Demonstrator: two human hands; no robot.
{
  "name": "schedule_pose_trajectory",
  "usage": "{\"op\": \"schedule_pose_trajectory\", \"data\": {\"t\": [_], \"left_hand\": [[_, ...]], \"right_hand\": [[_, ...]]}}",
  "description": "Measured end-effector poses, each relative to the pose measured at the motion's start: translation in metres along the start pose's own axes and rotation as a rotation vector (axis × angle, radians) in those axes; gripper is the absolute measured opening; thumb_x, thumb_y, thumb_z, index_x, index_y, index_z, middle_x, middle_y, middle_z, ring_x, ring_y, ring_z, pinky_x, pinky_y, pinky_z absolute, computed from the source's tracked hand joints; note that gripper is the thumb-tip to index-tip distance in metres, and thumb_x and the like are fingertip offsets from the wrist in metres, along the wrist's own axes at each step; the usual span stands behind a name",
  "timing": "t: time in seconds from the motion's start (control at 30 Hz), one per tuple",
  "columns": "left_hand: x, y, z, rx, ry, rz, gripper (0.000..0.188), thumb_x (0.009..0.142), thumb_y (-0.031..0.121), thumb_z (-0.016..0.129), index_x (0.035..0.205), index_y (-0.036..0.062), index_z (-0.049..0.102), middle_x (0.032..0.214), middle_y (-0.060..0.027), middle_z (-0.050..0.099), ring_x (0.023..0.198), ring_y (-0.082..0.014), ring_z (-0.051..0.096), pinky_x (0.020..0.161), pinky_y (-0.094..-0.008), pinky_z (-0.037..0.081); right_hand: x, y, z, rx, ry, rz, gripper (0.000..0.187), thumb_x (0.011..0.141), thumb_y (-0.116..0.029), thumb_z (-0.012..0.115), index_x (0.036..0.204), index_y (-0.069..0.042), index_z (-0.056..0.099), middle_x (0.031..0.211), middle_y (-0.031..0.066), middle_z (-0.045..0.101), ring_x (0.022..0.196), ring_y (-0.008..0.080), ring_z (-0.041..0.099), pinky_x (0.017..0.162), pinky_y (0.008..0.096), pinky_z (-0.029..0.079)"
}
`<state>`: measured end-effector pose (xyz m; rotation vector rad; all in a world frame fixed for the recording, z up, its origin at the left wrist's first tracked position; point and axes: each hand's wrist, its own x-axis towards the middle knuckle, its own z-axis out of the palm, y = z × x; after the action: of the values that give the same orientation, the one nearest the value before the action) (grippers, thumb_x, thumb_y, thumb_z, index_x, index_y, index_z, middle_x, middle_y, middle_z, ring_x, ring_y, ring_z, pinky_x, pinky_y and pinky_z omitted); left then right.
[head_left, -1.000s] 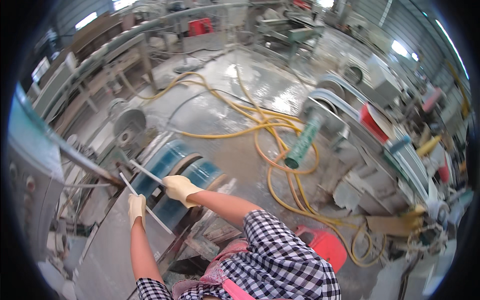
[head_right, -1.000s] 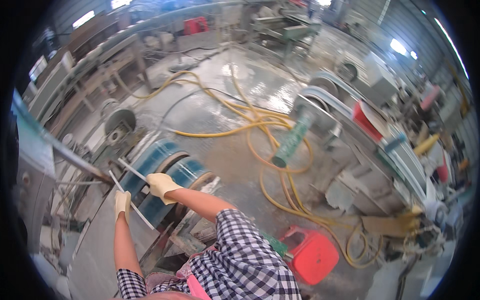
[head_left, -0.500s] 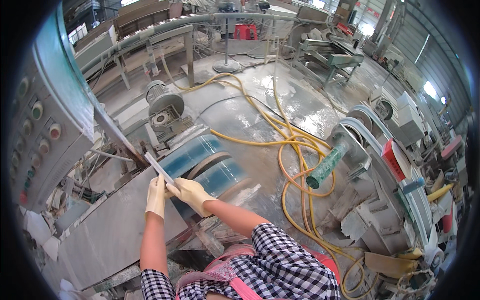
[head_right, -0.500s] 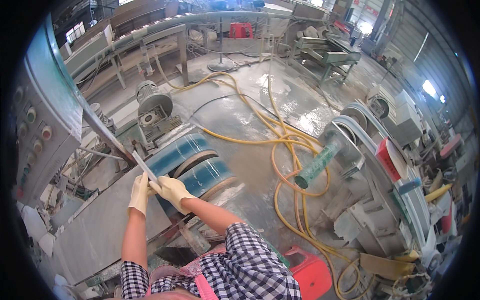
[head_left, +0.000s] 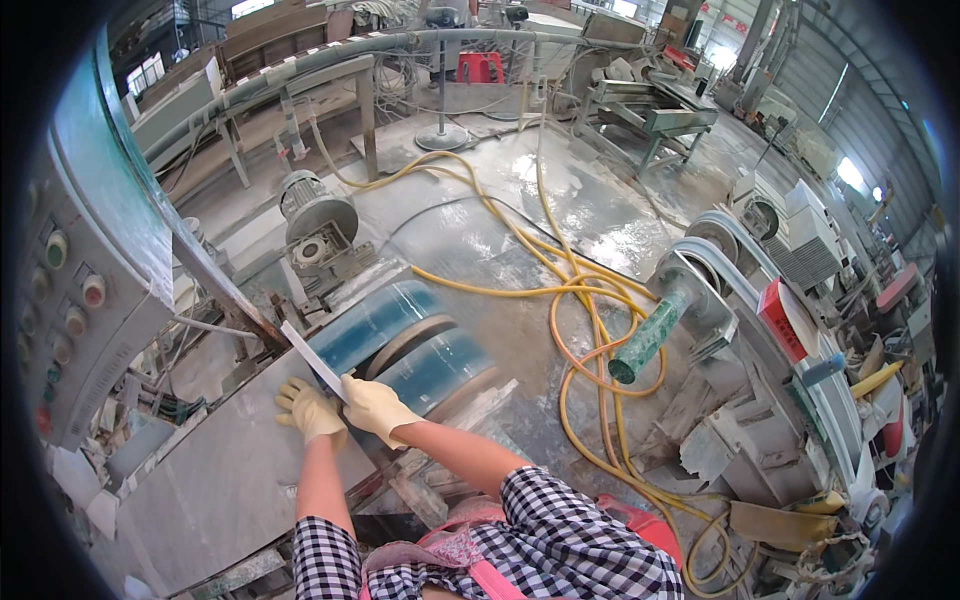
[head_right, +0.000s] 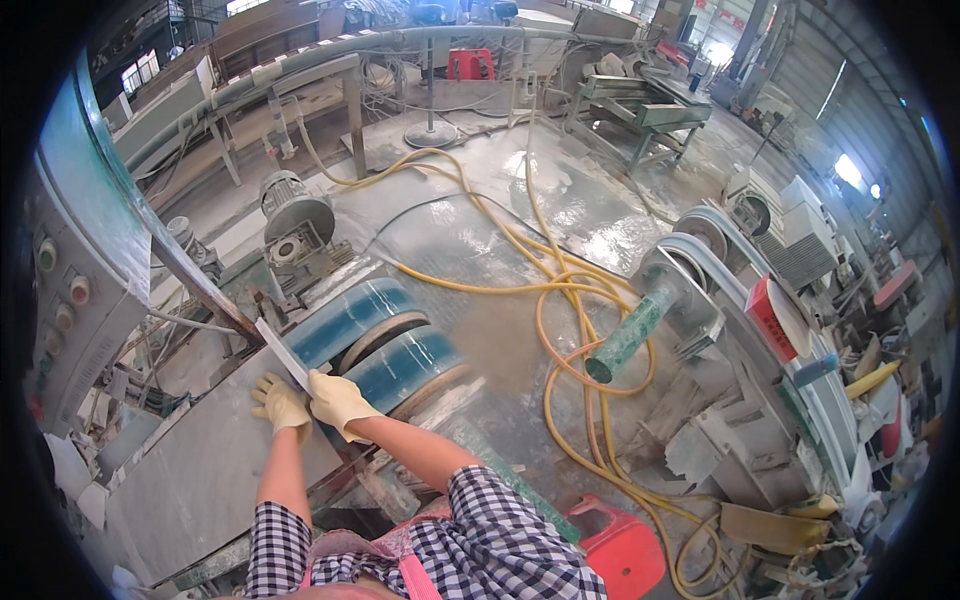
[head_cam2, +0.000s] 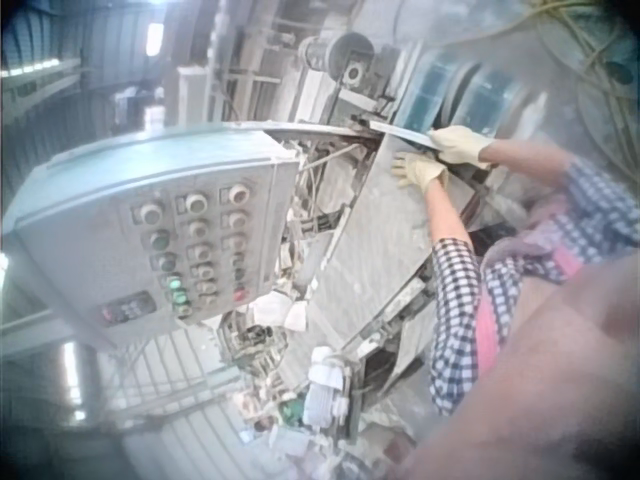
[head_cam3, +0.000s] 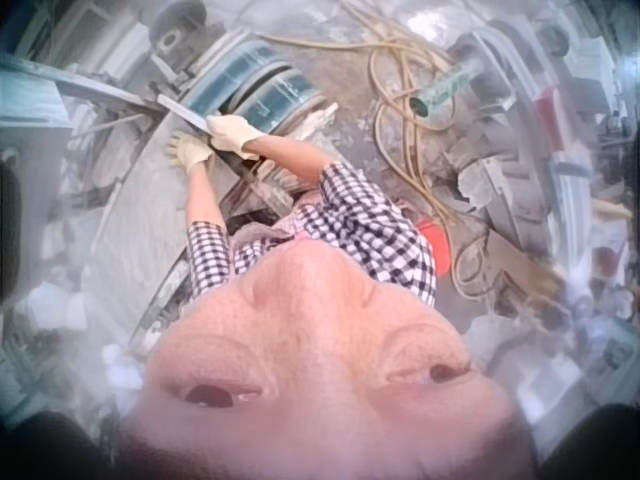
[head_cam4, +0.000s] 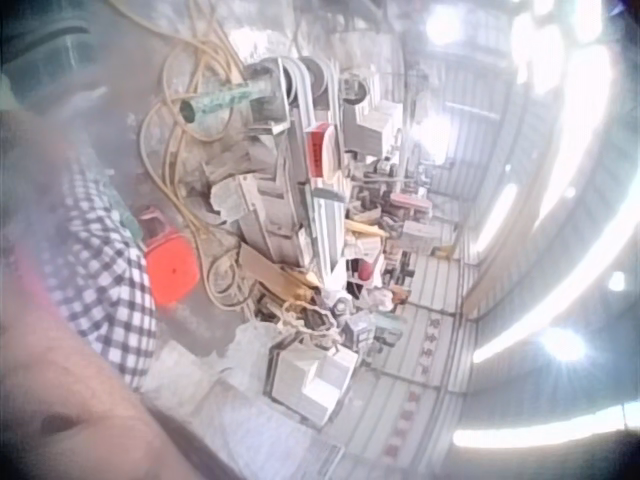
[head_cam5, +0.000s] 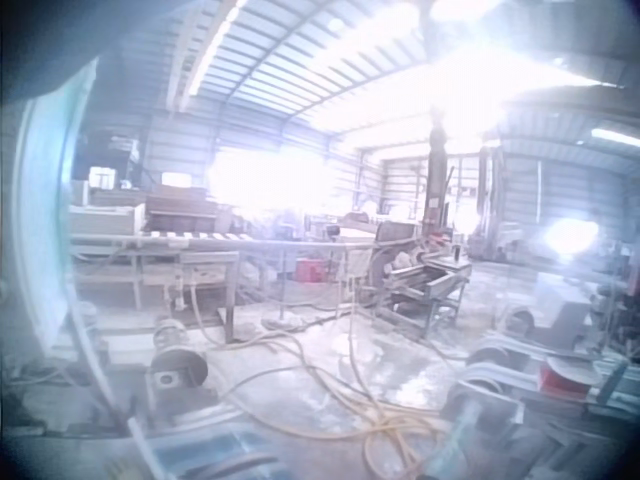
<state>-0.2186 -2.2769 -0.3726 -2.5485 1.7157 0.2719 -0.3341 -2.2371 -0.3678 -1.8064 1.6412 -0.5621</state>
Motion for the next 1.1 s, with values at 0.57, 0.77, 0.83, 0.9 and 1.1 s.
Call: {"op": "schedule_pose_trajectory", "data": {"t": [0.57, 0.77, 0.83, 0.9, 1.1], "left_hand": [[0.031, -0.086, -0.001, -1.358, -0.197, 0.21, 0.033, 0.082, 0.005, 0.044, 0.112, -0.0035, 0.056, 0.099, -0.015, 0.061, 0.086, -0.0276, 0.061, 0.076, -0.0408, 0.052], [0.02, -0.074, 0.008, -1.589, -0.409, 0.191, 0.038, 0.1, 0.029, 0.051, 0.119, -0.0036, 0.054, 0.109, -0.0121, 0.063, 0.097, -0.0187, 0.063, 0.078, -0.0353, 0.055], [0.021, -0.076, 0.006, -1.571, -0.377, 0.303, 0.041, 0.1, 0.03, 0.052, 0.122, -0.0042, 0.054, 0.11, -0.0119, 0.063, 0.098, -0.0195, 0.063, 0.081, -0.0354, 0.054], [0.021, -0.077, 0.006, -0.747, 0.058, 0.278, 0.058, 0.091, 0.038, 0.064, 0.133, 0.0003, 0.049, 0.129, -0.012, 0.057, 0.123, -0.0258, 0.051, 0.1, -0.0422, 0.043], [0.013, -0.077, 0.006, 0.039, 0.071, -0.067, 0.092, 0.075, 0.043, 0.079, 0.148, 0.0122, 0.033, 0.151, -0.0126, 0.036, 0.139, -0.0327, 0.03, 0.107, -0.0572, 0.028]], "right_hand": [[0.008, -0.001, -0.007, 0.052, -0.054, -0.158, 0.026, 0.075, -0.016, 0.063, 0.092, 0.003, 0.061, 0.088, 0.0263, 0.065, 0.088, 0.0442, 0.064, 0.076, 0.0476, 0.052], [-0.005, -0.022, -0.016, 0.059, -0.024, -0.204, 0.053, 0.08, -0.023, 0.063, 0.122, 0.005, 0.048, 0.091, 0.0254, 0.066, 0.089, 0.0422, 0.066, 0.076, 0.0472, 0.052], [-0.01, -0.03, -0.019, -0.026, -0.06, -0.177, 0.06, 0.082, -0.022, 0.062, 0.131, 0.006, 0.041, 0.092, 0.0254, 0.067, 0.089, 0.0415, 0.066, 0.075, 0.0471, 0.053], [-0.013, -0.039, -0.018, -0.042, -0.062, -0.076, 0.058, 0.085, -0.012, 0.053, 0.136, 0.008, 0.036, 0.097, 0.0244, 0.068, 0.088, 0.0404, 0.068, 0.074, 0.0475, 0.053], [-0.005, -0.036, -0.009, -0.081, -0.053, -0.064, 0.056, 0.087, -0.008, 0.049, 0.139, 0.009, 0.036, 0.099, 0.0246, 0.068, 0.09, 0.0391, 0.068, 0.074, 0.0473, 0.053]]}}
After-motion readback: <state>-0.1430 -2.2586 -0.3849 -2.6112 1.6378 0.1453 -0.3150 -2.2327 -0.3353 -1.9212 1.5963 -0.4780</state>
